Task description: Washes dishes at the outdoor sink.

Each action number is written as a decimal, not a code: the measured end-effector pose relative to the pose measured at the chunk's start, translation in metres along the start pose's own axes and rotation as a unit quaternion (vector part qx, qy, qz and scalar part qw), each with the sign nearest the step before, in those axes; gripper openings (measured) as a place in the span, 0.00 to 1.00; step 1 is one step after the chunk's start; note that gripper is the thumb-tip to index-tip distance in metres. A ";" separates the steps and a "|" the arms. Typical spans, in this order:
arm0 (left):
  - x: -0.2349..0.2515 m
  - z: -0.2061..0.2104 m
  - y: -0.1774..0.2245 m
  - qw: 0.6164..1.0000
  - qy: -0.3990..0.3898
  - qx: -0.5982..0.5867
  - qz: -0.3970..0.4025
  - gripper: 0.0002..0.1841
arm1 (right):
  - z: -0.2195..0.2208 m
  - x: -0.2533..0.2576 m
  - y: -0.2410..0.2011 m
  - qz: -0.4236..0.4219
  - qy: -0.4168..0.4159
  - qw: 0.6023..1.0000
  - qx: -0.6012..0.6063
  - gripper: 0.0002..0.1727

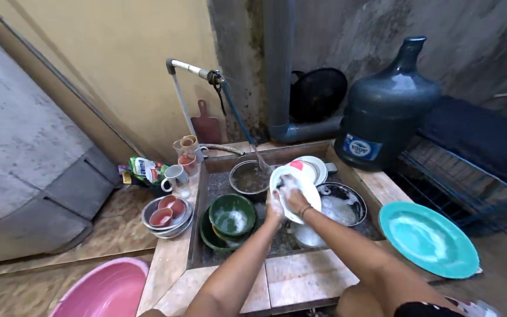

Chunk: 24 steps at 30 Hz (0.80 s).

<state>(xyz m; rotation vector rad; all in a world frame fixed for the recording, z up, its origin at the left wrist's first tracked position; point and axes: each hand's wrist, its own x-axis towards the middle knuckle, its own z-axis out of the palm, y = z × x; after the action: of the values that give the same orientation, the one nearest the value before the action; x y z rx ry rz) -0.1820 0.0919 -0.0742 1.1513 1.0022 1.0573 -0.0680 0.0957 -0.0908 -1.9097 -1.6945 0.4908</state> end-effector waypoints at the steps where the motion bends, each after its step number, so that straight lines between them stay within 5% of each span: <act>1: 0.003 -0.002 0.004 1.000 0.018 0.008 0.010 0.26 | -0.002 -0.001 0.004 0.050 -0.032 0.998 -0.027 0.28; 4: 0.016 -0.018 0.004 0.997 0.008 0.069 0.023 0.28 | -0.001 -0.029 -0.016 0.023 -0.116 0.992 0.047 0.29; 7: 0.002 -0.009 -0.006 0.997 -0.045 0.052 -0.036 0.27 | -0.003 -0.022 -0.025 -0.070 -0.037 0.990 0.120 0.30; 10: -0.011 -0.001 -0.002 0.996 -0.069 0.036 -0.043 0.28 | -0.021 0.008 0.014 -0.003 0.042 0.998 -0.044 0.30; 13: -0.004 -0.015 0.013 0.997 -0.045 0.048 0.033 0.27 | -0.023 -0.008 0.038 0.036 -0.022 0.994 -0.100 0.38; 18: 0.019 -0.017 0.036 0.992 -0.053 0.109 -0.035 0.31 | -0.013 -0.037 -0.015 -0.106 -0.095 0.983 0.119 0.46; 21: 0.019 -0.015 0.052 0.981 -0.125 0.117 -0.095 0.36 | -0.029 -0.031 -0.032 -0.110 -0.002 0.972 0.207 0.38; 24: 0.035 -0.029 0.038 0.985 -0.082 0.095 -0.118 0.38 | -0.055 -0.023 -0.036 -0.031 0.107 0.927 0.358 0.37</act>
<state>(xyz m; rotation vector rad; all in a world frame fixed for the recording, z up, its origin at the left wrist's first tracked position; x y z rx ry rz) -0.2074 0.1356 -0.0423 1.2178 1.0955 0.6782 -0.0673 0.0670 -0.0278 -1.3124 -1.1962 0.7251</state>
